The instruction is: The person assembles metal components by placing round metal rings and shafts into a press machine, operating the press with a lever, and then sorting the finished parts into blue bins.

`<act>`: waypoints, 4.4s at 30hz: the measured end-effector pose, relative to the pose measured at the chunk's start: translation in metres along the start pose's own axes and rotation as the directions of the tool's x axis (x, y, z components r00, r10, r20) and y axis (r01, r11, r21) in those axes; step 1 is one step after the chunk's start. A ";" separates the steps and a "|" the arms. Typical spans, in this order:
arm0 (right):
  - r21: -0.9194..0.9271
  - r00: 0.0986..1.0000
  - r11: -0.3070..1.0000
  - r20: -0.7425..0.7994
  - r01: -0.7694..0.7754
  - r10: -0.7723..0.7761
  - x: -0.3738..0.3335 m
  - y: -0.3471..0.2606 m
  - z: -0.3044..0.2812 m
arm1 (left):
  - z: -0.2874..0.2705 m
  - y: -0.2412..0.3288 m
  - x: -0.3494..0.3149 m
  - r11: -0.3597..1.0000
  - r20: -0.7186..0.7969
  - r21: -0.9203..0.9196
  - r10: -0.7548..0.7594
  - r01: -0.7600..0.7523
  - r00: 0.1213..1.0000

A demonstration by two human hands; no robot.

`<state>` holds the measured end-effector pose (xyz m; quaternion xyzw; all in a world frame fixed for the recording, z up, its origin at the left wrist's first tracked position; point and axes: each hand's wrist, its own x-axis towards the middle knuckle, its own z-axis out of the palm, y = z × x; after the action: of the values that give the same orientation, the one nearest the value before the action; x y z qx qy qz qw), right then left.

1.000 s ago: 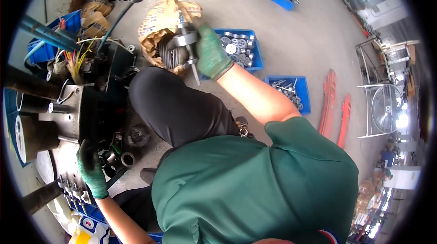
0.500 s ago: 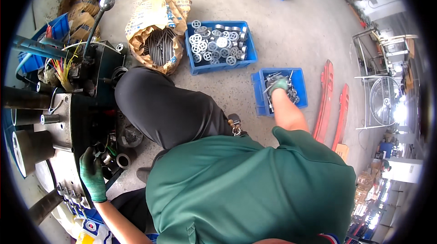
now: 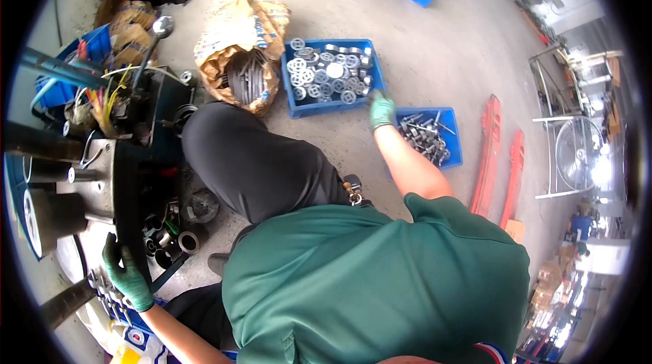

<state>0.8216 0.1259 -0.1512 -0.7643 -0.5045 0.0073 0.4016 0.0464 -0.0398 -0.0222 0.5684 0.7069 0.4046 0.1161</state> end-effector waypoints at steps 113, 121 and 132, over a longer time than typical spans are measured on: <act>0.885 0.044 0.021 0.001 0.465 -0.999 -0.168 -0.688 0.143 | -0.020 -0.054 0.048 0.913 -0.416 -0.083 -0.395 0.399 0.819; 0.914 -0.290 0.114 0.239 0.390 -0.927 -0.155 -0.593 0.149 | -0.016 -0.057 0.036 0.838 -0.377 -0.380 -0.527 0.392 0.762; 0.899 -0.489 0.157 0.361 0.409 -0.794 -0.143 -0.596 0.174 | -0.121 0.024 0.166 0.872 -0.528 -0.427 -0.026 -0.239 0.849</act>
<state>0.2225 0.2205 0.0442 0.0212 -0.9579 0.2852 0.0232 -0.0670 0.0567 0.1219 0.4315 0.5559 0.7096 0.0346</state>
